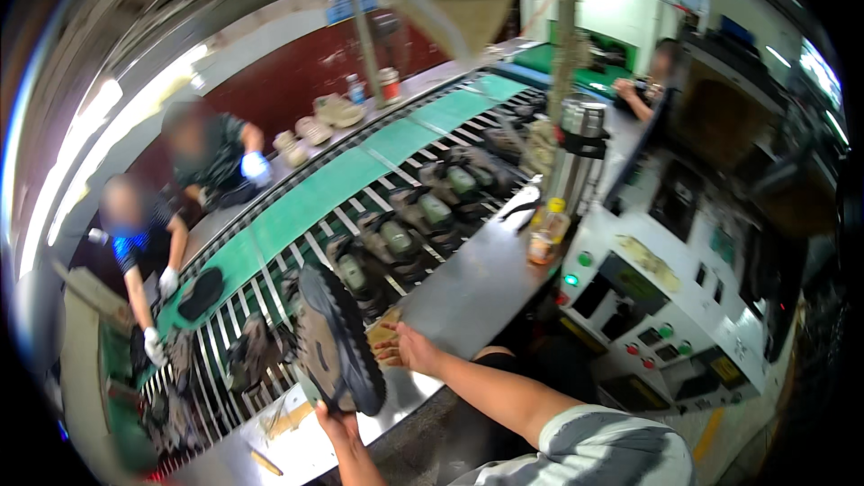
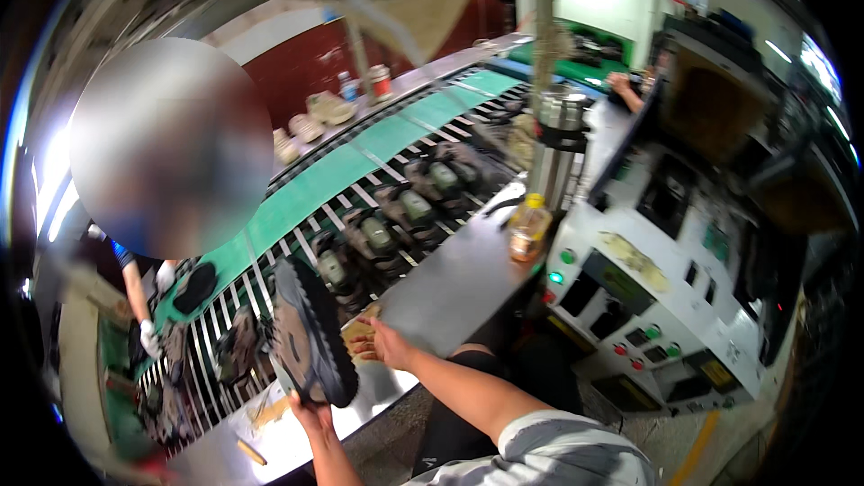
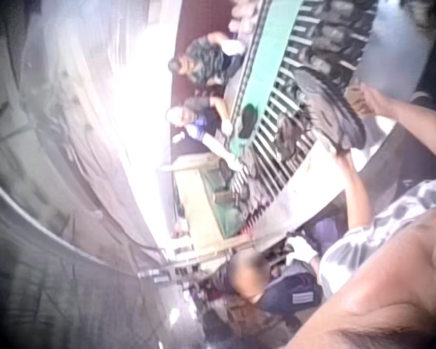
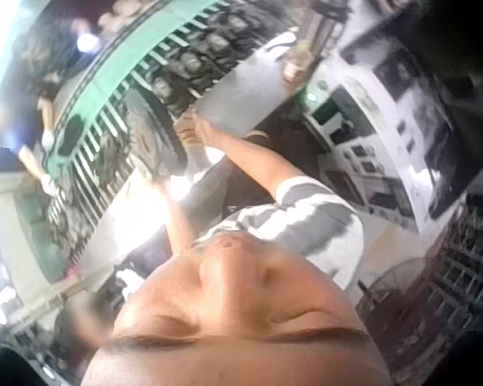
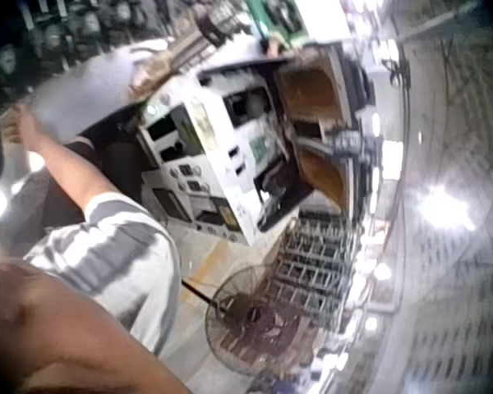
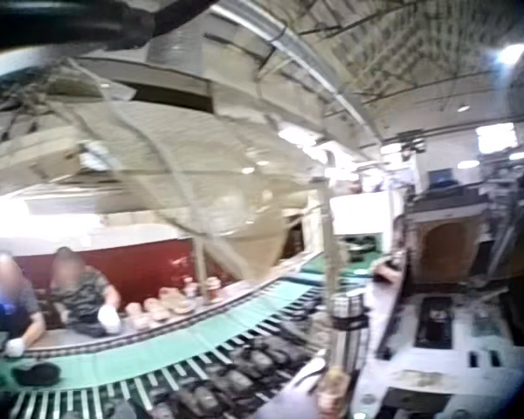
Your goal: The person picks up partially assembled shoes from a conveyor belt, places them into a dual-chamber sole pressing machine, activates the press, and then places the pressed shoes back onto the conveyor.
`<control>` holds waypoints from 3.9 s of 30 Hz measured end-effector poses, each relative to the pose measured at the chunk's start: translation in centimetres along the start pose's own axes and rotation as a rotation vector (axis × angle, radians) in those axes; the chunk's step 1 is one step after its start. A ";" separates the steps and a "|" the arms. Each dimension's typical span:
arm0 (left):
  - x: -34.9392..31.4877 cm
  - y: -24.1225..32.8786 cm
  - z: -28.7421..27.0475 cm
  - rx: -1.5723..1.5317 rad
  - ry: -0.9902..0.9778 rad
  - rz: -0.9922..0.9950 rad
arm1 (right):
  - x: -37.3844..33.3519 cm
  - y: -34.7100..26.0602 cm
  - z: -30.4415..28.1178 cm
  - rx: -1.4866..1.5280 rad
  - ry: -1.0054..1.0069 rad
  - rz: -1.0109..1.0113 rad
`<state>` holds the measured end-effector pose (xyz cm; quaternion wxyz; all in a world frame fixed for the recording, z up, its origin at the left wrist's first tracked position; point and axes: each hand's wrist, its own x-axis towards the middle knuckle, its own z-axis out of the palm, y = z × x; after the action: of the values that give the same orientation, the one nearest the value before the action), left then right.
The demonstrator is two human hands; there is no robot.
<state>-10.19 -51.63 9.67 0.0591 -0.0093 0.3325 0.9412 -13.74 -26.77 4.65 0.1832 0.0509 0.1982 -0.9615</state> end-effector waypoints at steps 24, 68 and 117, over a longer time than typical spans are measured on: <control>-6.6 -44.6 24.5 1.195 -1.087 -0.378 | -57.1 -50.0 -4.2 -0.929 1.902 -0.966; -0.4 -24.8 10.5 0.835 -0.081 -0.461 | -82.3 -37.4 -9.1 -1.049 2.764 -0.197; 6.7 2.9 -10.0 1.251 0.716 0.787 | 2.5 7.3 -0.8 -2.077 0.368 -0.248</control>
<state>-17.36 -59.38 3.31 -0.3907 -0.1573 0.7735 0.4736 -13.33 -33.55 0.86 0.0048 -0.0062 0.9507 -0.3100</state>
